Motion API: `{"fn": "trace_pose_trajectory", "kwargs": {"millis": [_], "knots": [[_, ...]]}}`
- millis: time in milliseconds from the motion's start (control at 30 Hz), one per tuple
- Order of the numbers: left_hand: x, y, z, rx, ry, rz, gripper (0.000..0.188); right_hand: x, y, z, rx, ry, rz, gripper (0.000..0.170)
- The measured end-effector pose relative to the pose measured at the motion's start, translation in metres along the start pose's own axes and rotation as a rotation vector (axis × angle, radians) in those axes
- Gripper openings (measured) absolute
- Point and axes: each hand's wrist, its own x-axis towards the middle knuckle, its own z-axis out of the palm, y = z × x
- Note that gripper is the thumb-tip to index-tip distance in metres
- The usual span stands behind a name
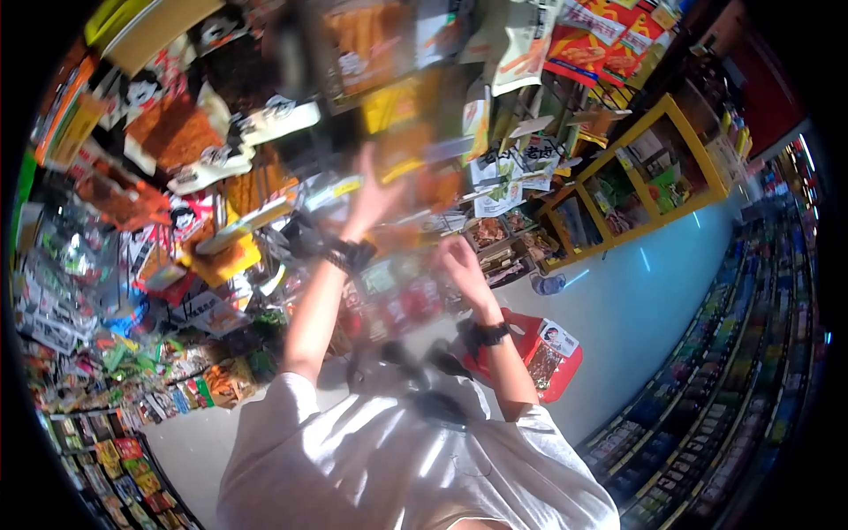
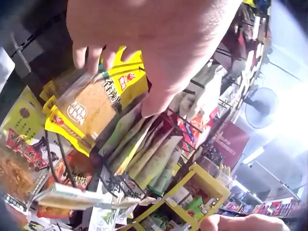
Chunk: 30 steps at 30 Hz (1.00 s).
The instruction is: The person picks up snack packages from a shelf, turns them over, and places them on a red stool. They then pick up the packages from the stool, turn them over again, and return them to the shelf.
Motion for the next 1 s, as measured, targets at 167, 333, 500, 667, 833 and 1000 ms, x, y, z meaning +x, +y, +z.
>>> {"fn": "trace_pose_trajectory", "kwargs": {"millis": [167,333,500,667,833,1000], "knots": [[0.096,-0.078,0.027,-0.133,0.128,-0.162,0.082,0.039,-0.025,-0.006,-0.049,-0.037,0.020,0.019],[0.125,-0.051,0.020,-0.376,-0.130,-0.345,0.050,0.065,0.004,-0.045,-0.092,-0.074,-0.016,0.017],[0.120,-0.073,0.022,-0.378,-0.243,-0.595,0.031,0.086,0.015,-0.073,-0.101,-0.036,-0.106,0.015],[0.067,-0.052,0.035,-0.471,-0.156,-0.522,0.034,0.112,0.012,-0.083,0.012,-0.002,-0.012,0.012],[0.025,-0.090,0.002,-0.247,-0.235,-0.383,0.035,0.135,0.010,-0.078,0.080,0.077,-0.115,0.020],[0.030,0.000,-0.003,0.362,-0.436,0.107,0.018,0.132,-0.014,-0.089,-0.380,0.193,-0.304,0.060]]}}
